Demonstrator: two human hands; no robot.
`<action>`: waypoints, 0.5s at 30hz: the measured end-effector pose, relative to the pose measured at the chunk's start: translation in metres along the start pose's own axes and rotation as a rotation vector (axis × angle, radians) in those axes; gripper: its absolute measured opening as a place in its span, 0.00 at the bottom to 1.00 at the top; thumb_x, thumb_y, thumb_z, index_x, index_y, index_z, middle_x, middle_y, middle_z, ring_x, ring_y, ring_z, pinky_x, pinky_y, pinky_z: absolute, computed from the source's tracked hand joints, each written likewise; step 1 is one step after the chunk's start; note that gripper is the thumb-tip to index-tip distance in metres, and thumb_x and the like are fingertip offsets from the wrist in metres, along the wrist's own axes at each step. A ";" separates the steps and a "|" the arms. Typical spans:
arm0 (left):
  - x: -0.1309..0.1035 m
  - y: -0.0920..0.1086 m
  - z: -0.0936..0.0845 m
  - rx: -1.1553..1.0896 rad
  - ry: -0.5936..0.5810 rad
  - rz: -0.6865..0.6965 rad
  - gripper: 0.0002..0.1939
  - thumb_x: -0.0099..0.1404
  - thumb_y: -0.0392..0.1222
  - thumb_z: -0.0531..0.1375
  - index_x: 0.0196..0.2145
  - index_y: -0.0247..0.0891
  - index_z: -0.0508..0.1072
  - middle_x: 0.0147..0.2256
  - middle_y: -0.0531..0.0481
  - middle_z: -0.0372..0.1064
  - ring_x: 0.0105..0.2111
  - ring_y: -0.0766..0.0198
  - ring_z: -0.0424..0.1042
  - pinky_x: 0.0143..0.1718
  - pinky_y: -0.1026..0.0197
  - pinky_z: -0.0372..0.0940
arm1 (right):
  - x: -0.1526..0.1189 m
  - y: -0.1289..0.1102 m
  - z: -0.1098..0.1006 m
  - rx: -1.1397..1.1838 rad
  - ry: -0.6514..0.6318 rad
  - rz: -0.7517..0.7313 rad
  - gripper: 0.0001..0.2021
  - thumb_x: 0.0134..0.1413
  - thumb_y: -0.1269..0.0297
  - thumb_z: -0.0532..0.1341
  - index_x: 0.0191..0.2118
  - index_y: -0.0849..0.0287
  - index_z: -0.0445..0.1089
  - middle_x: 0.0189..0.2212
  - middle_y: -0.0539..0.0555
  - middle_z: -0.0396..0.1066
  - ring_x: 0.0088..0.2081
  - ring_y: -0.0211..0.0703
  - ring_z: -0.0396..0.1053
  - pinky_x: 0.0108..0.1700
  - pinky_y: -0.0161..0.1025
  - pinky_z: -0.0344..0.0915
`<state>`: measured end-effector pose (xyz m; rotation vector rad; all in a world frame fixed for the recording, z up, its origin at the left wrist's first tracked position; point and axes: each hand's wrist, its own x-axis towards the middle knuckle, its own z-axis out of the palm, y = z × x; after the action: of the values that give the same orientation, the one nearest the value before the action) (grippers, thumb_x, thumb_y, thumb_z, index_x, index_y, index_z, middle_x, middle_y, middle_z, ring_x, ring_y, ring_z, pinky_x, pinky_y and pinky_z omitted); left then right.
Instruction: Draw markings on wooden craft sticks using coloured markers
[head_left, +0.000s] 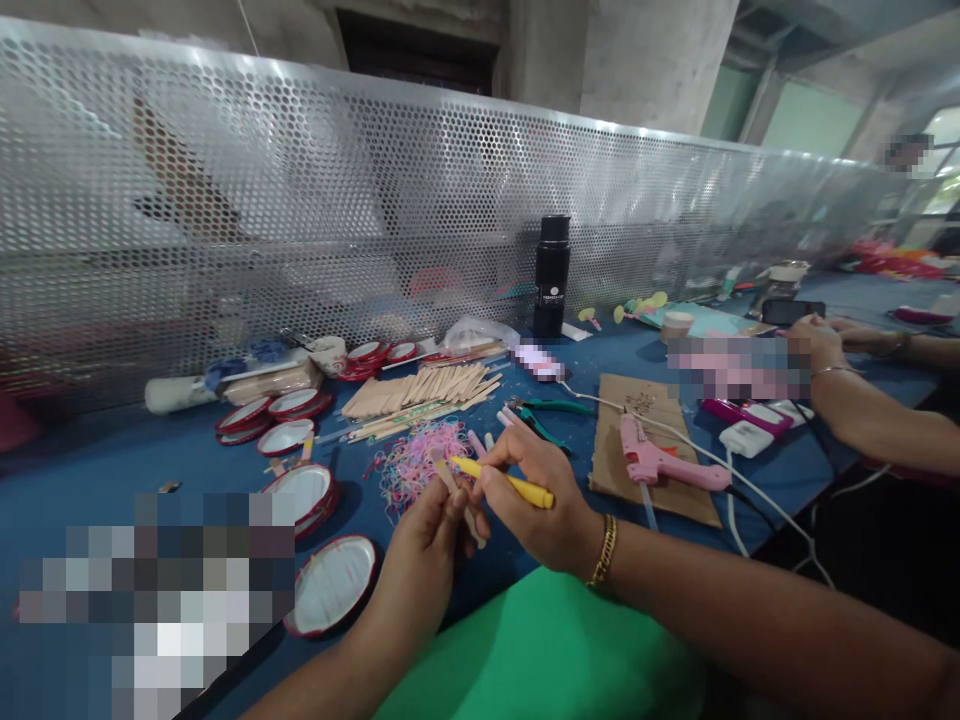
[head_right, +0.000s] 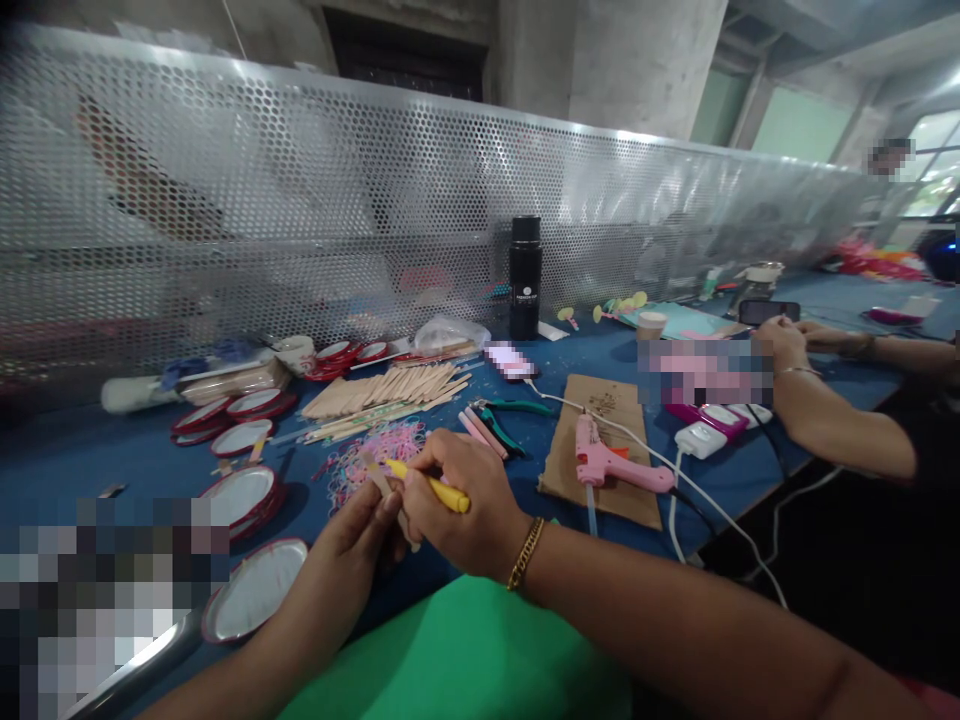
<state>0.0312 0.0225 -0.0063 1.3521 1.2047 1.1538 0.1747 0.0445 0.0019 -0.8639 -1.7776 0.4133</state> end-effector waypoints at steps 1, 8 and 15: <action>0.000 0.000 0.000 0.001 0.001 0.002 0.17 0.61 0.55 0.58 0.25 0.39 0.67 0.18 0.57 0.62 0.19 0.68 0.57 0.21 0.66 0.52 | -0.001 0.000 0.000 0.004 -0.003 -0.004 0.05 0.55 0.70 0.56 0.29 0.56 0.66 0.24 0.49 0.70 0.30 0.40 0.67 0.39 0.40 0.62; 0.000 -0.005 -0.001 -0.018 -0.003 0.005 0.18 0.62 0.56 0.57 0.25 0.39 0.66 0.18 0.59 0.60 0.18 0.69 0.54 0.20 0.67 0.50 | -0.003 -0.001 0.004 0.042 -0.030 -0.031 0.02 0.53 0.70 0.57 0.32 0.56 0.66 0.24 0.48 0.69 0.29 0.40 0.67 0.38 0.40 0.62; -0.001 0.000 0.000 -0.010 -0.001 0.010 0.17 0.61 0.55 0.58 0.25 0.39 0.68 0.19 0.57 0.63 0.18 0.69 0.57 0.20 0.66 0.51 | 0.000 -0.002 0.000 -0.004 0.006 0.004 0.05 0.54 0.70 0.56 0.28 0.56 0.65 0.23 0.48 0.69 0.28 0.39 0.67 0.36 0.39 0.62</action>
<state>0.0313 0.0214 -0.0064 1.3524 1.1917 1.1646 0.1745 0.0432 0.0031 -0.8706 -1.7719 0.4097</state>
